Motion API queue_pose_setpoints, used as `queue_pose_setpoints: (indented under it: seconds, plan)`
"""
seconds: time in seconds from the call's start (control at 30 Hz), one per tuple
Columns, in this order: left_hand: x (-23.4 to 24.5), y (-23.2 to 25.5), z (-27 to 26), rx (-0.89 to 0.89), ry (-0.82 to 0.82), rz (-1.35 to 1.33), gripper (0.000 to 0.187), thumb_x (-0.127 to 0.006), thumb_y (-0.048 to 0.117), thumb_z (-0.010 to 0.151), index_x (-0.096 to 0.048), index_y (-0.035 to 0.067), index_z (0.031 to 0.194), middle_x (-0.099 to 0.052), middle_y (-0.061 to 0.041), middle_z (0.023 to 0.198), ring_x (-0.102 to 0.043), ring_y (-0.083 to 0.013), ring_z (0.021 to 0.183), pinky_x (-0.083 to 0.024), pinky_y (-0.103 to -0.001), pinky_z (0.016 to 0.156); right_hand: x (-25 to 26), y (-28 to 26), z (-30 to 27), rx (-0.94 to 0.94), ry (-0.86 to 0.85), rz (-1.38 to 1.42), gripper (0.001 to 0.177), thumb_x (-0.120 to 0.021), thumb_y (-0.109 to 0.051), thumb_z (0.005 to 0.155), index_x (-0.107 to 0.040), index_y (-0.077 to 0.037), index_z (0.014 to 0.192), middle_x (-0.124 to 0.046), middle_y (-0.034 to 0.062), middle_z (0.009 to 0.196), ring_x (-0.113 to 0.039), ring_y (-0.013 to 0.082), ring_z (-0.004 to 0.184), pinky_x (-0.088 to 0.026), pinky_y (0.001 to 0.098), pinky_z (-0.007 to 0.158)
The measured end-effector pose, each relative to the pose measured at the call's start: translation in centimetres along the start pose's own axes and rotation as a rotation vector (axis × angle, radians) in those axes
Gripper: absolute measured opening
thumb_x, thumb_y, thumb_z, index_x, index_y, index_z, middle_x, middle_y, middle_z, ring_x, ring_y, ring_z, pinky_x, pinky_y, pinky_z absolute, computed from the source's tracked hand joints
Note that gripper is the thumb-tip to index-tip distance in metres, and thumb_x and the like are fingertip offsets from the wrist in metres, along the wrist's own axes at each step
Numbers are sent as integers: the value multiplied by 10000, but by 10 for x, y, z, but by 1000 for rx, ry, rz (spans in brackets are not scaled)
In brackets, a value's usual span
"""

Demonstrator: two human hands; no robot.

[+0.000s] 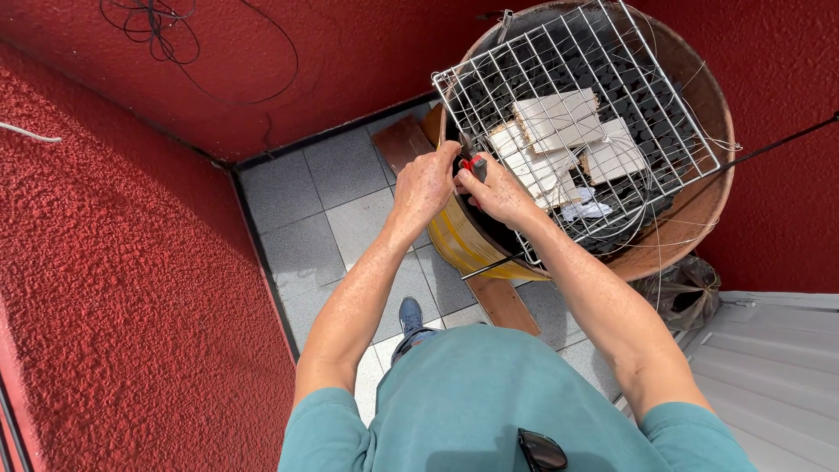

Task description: Repairing a metal grate by twisting and cutting wire with pliers.

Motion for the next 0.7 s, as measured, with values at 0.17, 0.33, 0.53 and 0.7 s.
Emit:
queue_pose_setpoints:
  seconds: [0.17, 0.33, 0.53, 0.7]
  plan:
    - [3, 6, -14, -90, 31, 25, 230, -550, 167, 1006, -650, 94, 1200, -757, -155, 871, -757, -330, 768, -590, -467, 655, -7, 1, -14, 69, 3, 58, 293, -532, -337, 1063, -501, -47, 1078, -672, 46, 844, -689, 136, 795, -580, 302, 731]
    - [9, 27, -33, -185, 23, 27, 174, -565, 144, 1008, -637, 84, 1154, -746, -126, 846, -752, -305, 738, -594, -437, 629, -8, 3, -35, 24, 31, 92, 327, -575, -320, 1044, -565, -33, 889, -606, 7, 716, -588, 108, 652, -546, 297, 631]
    - [3, 44, -53, -444, 79, -38, 158, -611, 114, 969, -624, 87, 1124, -734, -90, 877, -746, -276, 768, -600, -401, 624, -11, -1, -75, 39, 127, 65, 396, -588, -317, 1037, -577, -46, 748, -581, 17, 615, -557, 114, 575, -466, 303, 547]
    - [7, 59, -64, -611, 152, -89, 164, -623, 109, 962, -613, 87, 1124, -725, -76, 883, -745, -250, 778, -607, -366, 635, -28, 7, -90, 106, 13, 679, 332, -598, -281, 1060, -549, -61, 817, -541, -13, 649, -522, 93, 578, -458, 301, 557]
Point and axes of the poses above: each hand's wrist, its own z-axis towards the middle knuckle, its own x-axis out of the back of the hand, y = z × x, the point moved 7 cm from there along z, towards the middle knuckle
